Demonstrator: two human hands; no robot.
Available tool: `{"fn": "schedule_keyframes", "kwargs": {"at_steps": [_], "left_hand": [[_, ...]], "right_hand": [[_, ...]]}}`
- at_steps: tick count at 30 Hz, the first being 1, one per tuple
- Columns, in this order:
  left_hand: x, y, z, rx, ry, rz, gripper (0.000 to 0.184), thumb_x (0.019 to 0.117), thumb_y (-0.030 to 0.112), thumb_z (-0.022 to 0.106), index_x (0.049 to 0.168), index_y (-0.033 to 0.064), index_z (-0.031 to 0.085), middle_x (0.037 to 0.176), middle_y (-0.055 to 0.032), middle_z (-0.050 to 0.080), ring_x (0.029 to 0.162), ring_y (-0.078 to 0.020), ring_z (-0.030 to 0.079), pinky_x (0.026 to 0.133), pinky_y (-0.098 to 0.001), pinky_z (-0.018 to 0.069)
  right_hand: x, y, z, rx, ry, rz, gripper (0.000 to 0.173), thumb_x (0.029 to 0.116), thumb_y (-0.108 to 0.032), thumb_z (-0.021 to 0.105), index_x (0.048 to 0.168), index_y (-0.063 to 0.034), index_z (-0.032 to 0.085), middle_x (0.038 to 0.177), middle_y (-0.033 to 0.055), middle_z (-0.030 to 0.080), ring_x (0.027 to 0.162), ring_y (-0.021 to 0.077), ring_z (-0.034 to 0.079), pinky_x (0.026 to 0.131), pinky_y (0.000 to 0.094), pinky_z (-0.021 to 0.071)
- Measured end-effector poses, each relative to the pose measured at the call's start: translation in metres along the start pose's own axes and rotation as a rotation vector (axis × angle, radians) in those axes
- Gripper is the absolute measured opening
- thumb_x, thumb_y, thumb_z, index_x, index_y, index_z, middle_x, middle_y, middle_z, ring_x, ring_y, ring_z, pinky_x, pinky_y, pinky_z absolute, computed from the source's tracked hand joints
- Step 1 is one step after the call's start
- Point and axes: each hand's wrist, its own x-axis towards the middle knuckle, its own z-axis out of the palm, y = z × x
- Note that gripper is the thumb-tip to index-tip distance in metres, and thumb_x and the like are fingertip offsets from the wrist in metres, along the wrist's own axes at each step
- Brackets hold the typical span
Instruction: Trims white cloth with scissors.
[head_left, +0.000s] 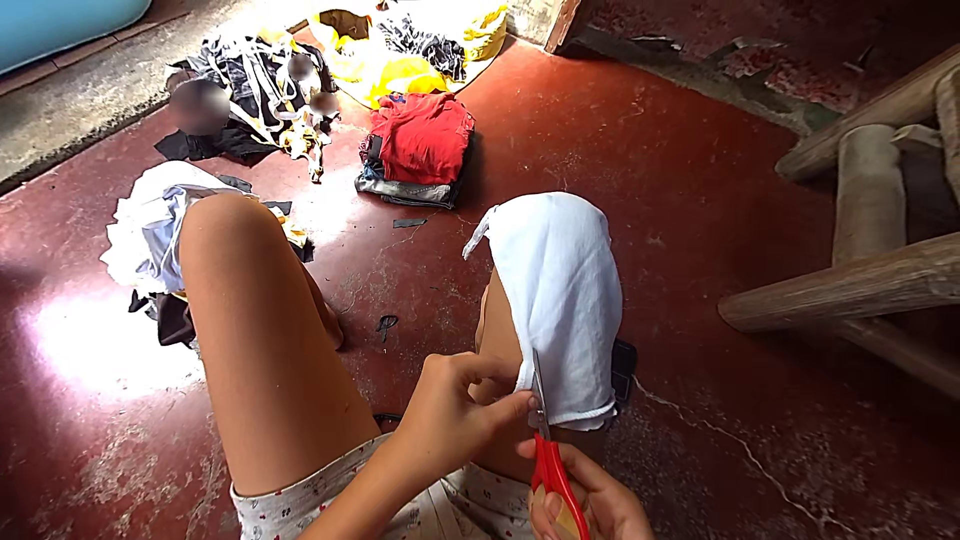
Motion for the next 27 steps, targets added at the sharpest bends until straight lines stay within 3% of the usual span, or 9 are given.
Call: {"fn": "schedule_keyframes", "kwargs": {"at_steps": [4,8,15,22,27], "left_hand": [[0.002,0.001,0.003,-0.105,0.021,-0.106,0.009,0.09,0.014,0.076,0.092,0.0049,0.078,0.083,0.0019,0.075,0.079,-0.0024,0.069,0.075,-0.0199,0.0571],[0.001,0.002,0.006,-0.227,0.037,-0.183,0.006,0.0894,0.007,0.075,0.091,0.0016,0.076,0.08,-0.0011,0.074,0.075,-0.0037,0.069,0.071,-0.0197,0.0582],[-0.007,0.0,0.016,-0.247,0.124,-0.13,0.015,0.0879,0.005,0.075,0.102,0.0012,0.07,0.078,-0.0019,0.074,0.07,-0.006,0.07,0.066,-0.02,0.0582],[-0.007,0.0,0.016,-0.218,0.121,-0.085,0.01,0.0884,0.008,0.076,0.094,0.0027,0.07,0.078,-0.0013,0.073,0.07,-0.006,0.07,0.067,-0.0213,0.0594],[-0.006,-0.002,0.012,-0.155,0.113,-0.047,0.009,0.0885,0.01,0.076,0.093,0.0034,0.072,0.079,0.0001,0.073,0.073,-0.0042,0.07,0.069,-0.02,0.0584]], "right_hand": [[0.0,0.0,0.0,0.004,-0.003,0.016,0.033,0.0979,-0.009,0.059,0.13,-0.0052,0.054,0.077,-0.0133,0.064,0.056,-0.0025,0.057,0.045,0.0164,0.0454],[0.002,0.006,-0.003,0.115,-0.063,0.017,0.036,0.099,-0.02,0.062,0.131,-0.0066,0.054,0.077,-0.0135,0.064,0.056,-0.0017,0.057,0.045,0.0168,0.0463],[0.009,0.014,-0.009,0.216,-0.153,-0.008,0.044,0.1005,-0.039,0.062,0.132,-0.0109,0.051,0.08,-0.0105,0.062,0.06,-0.0001,0.057,0.047,0.0171,0.0458],[0.015,0.005,-0.009,0.304,-0.153,0.073,0.041,0.0993,-0.043,0.063,0.125,-0.0145,0.049,0.088,-0.0069,0.063,0.069,0.0039,0.061,0.053,0.0193,0.0498],[0.019,-0.002,-0.009,0.279,-0.133,0.101,0.039,0.0984,-0.041,0.065,0.123,-0.0138,0.051,0.086,-0.008,0.062,0.068,0.0042,0.061,0.053,0.0201,0.0513]]}}
